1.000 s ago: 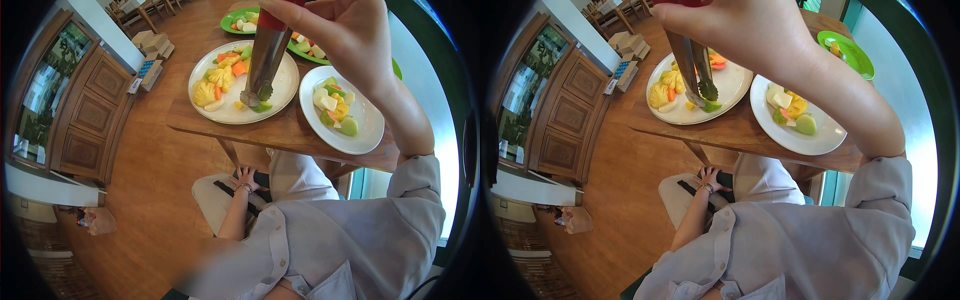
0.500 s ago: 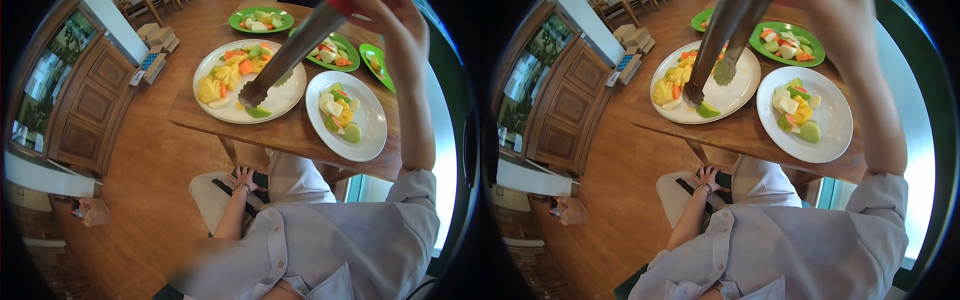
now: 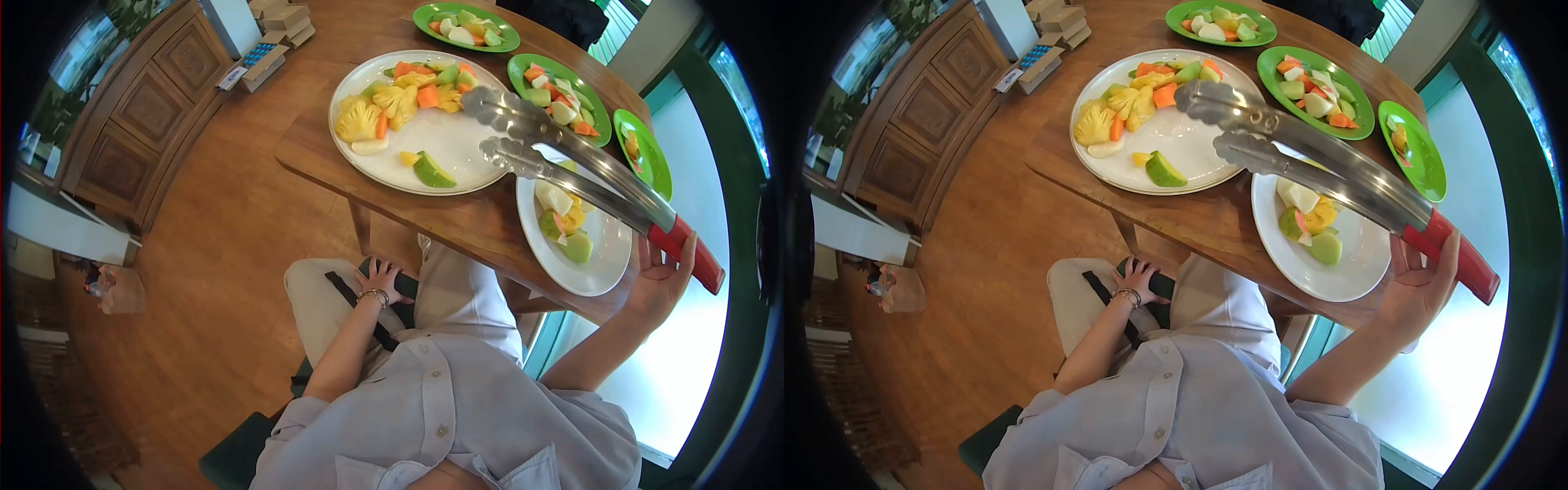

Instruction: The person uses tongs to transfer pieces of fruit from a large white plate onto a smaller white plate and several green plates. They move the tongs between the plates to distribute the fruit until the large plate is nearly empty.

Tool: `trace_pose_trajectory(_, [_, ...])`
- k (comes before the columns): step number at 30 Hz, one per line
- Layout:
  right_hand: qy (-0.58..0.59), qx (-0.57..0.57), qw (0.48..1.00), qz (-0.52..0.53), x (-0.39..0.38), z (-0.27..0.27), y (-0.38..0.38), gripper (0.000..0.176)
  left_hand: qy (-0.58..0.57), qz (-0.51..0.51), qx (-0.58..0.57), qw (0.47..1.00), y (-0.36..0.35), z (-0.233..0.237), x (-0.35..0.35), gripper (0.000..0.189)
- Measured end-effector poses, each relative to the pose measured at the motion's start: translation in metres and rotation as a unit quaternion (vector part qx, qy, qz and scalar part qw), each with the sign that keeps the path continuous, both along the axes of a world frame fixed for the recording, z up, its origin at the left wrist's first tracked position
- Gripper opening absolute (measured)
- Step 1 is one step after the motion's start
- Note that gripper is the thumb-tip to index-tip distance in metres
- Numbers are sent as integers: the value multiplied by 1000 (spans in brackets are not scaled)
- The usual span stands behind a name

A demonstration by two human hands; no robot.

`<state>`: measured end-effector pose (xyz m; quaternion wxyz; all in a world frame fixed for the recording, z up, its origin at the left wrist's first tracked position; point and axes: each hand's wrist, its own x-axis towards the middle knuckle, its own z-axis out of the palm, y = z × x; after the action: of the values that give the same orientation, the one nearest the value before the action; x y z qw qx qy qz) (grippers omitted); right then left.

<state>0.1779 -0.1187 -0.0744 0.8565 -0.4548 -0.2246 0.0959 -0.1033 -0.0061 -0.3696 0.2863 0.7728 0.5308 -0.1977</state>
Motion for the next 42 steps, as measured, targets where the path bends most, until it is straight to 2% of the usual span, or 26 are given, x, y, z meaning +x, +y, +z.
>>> trace_pose_trajectory(3, [-10, -11, 1000, 10, -5, 1, 7, 30, -4, 0, 4, 1000, -1, -3, -3, 91])
trace_pose_trajectory(5, [-58, -64, 996, -32, -10, 10, 14, 33, -8, 0, 5, 1000, 0, -2, -2, 91])
trace_pose_trajectory(7, [-84, -50, 995, -35, -15, 23, 20, 34, -2, 2, -1, 1000, 0, 0, -1, 91])
trace_pose_trajectory(9, [-118, -76, 990, 20, -9, 30, 23, 35, -3, 1, -2, 1000, 0, 2, -2, 91])
trace_pose_trajectory(13, [-169, -71, 983, 14, -20, 38, 43, 34, -20, 2, 31, 999, -2, -6, -4, 88])
trace_pose_trajectory(22, [-41, -32, 999, -8, -67, -2, 49, 29, -15, 5, 0, 1000, -1, 1, -3, 92])
trace_pose_trajectory(24, [-12, 19, 999, 38, -74, -11, 41, 27, -17, 8, -4, 1000, -1, -1, -4, 92])
trace_pose_trajectory(27, [14, 37, 996, 78, -79, -12, 32, 23, -19, 7, -6, 1000, 0, -2, -4, 92])
trace_pose_trajectory(31, [-11, 6, 998, 58, -70, -25, 33, 19, -16, 6, -7, 1000, 0, -1, -3, 91])
trace_pose_trajectory(37, [-11, 6, 998, 55, -69, -24, 36, 20, -15, 3, 25, 1000, -2, -7, -4, 89])
trace_pose_trajectory(42, [-11, 2, 998, 66, -69, -22, 35, 20, -10, 1, 8, 1000, 0, -2, -3, 90])
